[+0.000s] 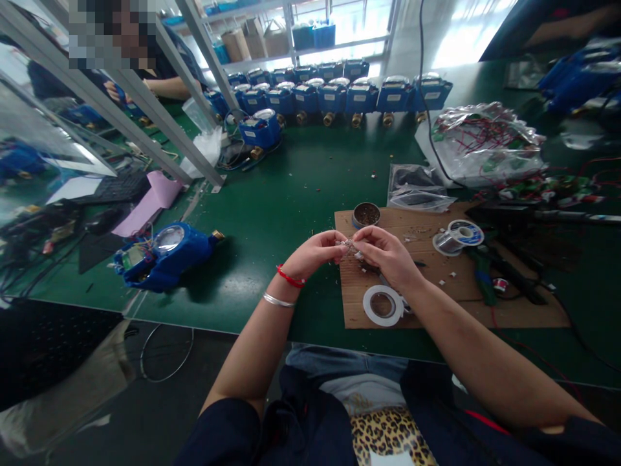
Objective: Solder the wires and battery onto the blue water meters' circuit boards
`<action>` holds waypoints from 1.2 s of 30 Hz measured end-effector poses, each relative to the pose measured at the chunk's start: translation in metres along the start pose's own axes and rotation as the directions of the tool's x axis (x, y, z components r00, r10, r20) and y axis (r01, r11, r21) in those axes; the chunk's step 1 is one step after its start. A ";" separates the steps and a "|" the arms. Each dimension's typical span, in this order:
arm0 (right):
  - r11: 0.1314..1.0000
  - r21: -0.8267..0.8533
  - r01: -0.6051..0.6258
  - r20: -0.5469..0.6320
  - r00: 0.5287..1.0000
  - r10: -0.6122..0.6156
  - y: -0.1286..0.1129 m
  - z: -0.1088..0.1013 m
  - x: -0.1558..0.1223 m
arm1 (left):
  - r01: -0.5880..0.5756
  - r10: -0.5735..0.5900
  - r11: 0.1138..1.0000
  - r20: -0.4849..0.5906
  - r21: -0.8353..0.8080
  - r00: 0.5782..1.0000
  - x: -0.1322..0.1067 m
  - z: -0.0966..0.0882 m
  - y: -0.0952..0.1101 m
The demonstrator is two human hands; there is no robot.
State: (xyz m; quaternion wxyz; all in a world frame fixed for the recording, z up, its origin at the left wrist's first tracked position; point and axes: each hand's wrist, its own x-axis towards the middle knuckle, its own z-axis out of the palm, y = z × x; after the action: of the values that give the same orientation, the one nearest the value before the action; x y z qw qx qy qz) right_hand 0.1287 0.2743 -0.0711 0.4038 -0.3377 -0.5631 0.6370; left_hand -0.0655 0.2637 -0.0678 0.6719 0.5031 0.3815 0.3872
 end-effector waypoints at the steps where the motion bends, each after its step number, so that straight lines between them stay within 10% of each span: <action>1: 1.000 0.008 -0.001 0.008 1.000 0.001 0.001 0.000 0.000 | -0.007 0.007 1.000 -0.006 0.000 1.000 0.000 0.000 -0.001; 36: 1.000 0.016 -0.013 -0.114 0.993 0.015 0.003 0.001 0.005 | -0.022 0.022 0.993 0.000 -0.115 1.000 0.001 0.003 -0.001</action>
State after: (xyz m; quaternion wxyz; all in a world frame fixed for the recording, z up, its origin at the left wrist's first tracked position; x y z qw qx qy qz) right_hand 0.1253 0.2785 -0.0734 0.4336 -0.3746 -0.5316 0.6238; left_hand -0.0627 0.2634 -0.0681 0.6956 0.4680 0.3528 0.4155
